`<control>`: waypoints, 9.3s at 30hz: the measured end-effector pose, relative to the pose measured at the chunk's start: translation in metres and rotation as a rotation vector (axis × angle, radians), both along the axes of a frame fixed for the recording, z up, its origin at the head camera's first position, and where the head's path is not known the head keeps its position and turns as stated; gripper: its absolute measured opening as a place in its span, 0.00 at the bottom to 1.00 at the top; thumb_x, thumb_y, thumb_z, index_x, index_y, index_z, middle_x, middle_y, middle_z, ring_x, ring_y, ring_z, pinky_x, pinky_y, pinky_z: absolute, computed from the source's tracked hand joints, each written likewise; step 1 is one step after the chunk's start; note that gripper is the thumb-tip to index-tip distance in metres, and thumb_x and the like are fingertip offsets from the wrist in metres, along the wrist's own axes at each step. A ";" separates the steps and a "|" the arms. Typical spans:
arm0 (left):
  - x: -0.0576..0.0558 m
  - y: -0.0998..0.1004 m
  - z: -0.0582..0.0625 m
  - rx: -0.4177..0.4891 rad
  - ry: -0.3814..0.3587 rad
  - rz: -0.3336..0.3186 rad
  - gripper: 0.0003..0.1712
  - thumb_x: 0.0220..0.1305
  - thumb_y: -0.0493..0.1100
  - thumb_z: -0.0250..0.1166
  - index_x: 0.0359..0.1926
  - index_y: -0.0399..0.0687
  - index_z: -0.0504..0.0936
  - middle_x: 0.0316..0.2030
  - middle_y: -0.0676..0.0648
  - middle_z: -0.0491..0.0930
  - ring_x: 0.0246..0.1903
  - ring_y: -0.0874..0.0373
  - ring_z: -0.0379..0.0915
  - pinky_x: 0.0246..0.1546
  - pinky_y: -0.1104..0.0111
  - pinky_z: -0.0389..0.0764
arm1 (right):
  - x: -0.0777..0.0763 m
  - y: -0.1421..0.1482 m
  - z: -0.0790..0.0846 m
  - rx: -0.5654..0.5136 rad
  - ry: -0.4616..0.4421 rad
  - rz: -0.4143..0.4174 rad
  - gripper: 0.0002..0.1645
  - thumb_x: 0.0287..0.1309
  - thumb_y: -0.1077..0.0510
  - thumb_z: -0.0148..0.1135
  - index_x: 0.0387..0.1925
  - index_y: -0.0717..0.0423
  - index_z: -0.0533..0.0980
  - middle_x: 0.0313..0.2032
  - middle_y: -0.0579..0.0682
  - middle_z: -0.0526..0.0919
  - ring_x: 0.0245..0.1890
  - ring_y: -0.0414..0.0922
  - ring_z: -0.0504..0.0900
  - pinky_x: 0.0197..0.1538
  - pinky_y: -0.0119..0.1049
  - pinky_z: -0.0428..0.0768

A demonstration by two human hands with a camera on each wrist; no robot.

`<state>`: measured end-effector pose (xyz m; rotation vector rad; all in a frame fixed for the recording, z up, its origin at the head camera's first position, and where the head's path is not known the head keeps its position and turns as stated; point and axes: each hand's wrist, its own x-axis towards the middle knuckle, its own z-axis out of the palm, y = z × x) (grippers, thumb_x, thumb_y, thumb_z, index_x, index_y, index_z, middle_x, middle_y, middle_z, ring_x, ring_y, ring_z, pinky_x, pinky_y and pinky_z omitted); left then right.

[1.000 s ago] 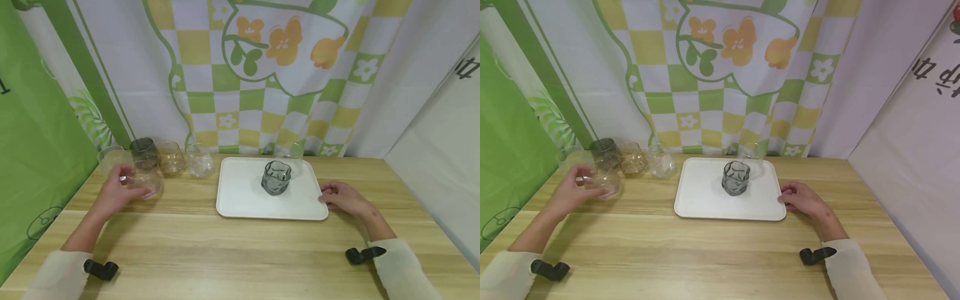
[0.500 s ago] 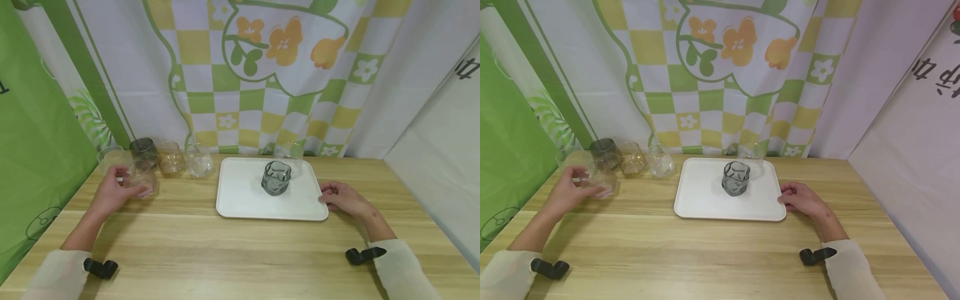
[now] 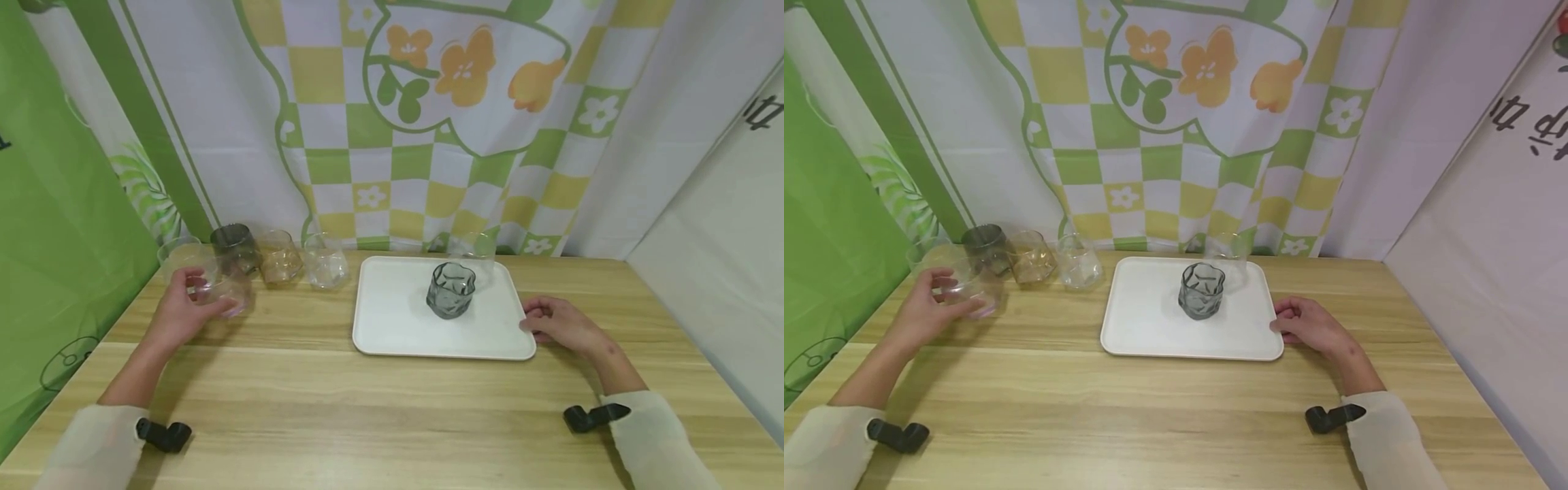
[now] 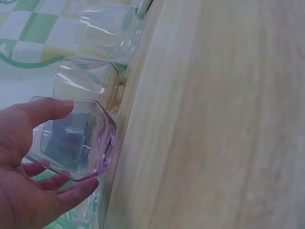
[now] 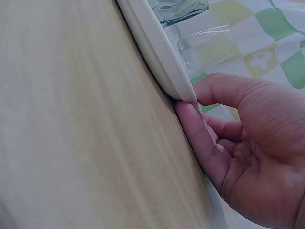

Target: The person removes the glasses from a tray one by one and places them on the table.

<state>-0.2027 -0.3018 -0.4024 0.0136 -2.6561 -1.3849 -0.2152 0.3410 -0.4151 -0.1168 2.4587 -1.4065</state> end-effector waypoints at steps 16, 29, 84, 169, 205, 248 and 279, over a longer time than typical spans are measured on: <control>-0.002 -0.001 0.000 0.008 -0.001 -0.006 0.52 0.66 0.46 0.73 0.75 0.27 0.49 0.65 0.24 0.60 0.62 0.30 0.62 0.58 0.46 0.69 | -0.001 0.001 -0.001 -0.007 0.000 0.000 0.29 0.69 0.60 0.65 0.61 0.74 0.67 0.45 0.59 0.75 0.43 0.47 0.79 0.46 0.37 0.85; 0.000 -0.002 0.003 -0.001 -0.005 -0.020 0.55 0.66 0.47 0.73 0.76 0.29 0.46 0.66 0.23 0.58 0.62 0.28 0.61 0.54 0.54 0.70 | 0.000 0.000 0.000 0.002 0.000 -0.009 0.30 0.69 0.59 0.65 0.62 0.75 0.67 0.45 0.60 0.75 0.43 0.48 0.80 0.46 0.37 0.85; -0.018 0.247 0.007 -0.020 0.199 -0.572 0.39 0.64 0.45 0.73 0.71 0.42 0.68 0.62 0.41 0.70 0.58 0.38 0.71 0.54 0.54 0.78 | 0.002 0.000 0.001 0.018 -0.004 -0.003 0.30 0.70 0.59 0.64 0.63 0.74 0.66 0.45 0.58 0.74 0.43 0.46 0.79 0.45 0.37 0.85; -0.045 0.339 -0.006 -0.076 0.039 -0.442 0.52 0.55 0.55 0.80 0.74 0.44 0.65 0.62 0.44 0.75 0.57 0.48 0.74 0.54 0.57 0.77 | 0.000 0.001 0.001 0.001 -0.013 -0.020 0.28 0.69 0.59 0.65 0.62 0.73 0.68 0.44 0.58 0.75 0.42 0.47 0.79 0.45 0.37 0.85; -0.001 0.200 0.018 -0.071 0.092 -0.272 0.51 0.52 0.55 0.80 0.71 0.42 0.68 0.59 0.38 0.76 0.54 0.41 0.77 0.50 0.50 0.82 | -0.001 0.000 0.000 -0.012 -0.006 -0.014 0.30 0.68 0.59 0.66 0.62 0.74 0.68 0.45 0.59 0.76 0.43 0.45 0.80 0.46 0.37 0.85; -0.004 0.093 0.012 -0.125 0.049 -0.122 0.53 0.57 0.47 0.78 0.74 0.31 0.60 0.65 0.25 0.68 0.63 0.29 0.66 0.62 0.39 0.68 | -0.001 0.001 -0.002 0.014 -0.002 -0.010 0.29 0.69 0.58 0.65 0.62 0.73 0.68 0.46 0.59 0.75 0.43 0.46 0.79 0.45 0.36 0.85; -0.008 0.071 0.002 -0.139 0.037 -0.077 0.54 0.56 0.49 0.79 0.74 0.29 0.59 0.67 0.25 0.66 0.66 0.28 0.62 0.65 0.38 0.63 | -0.001 0.002 -0.003 -0.040 0.009 0.004 0.29 0.70 0.60 0.64 0.63 0.75 0.66 0.45 0.59 0.75 0.42 0.44 0.79 0.44 0.36 0.85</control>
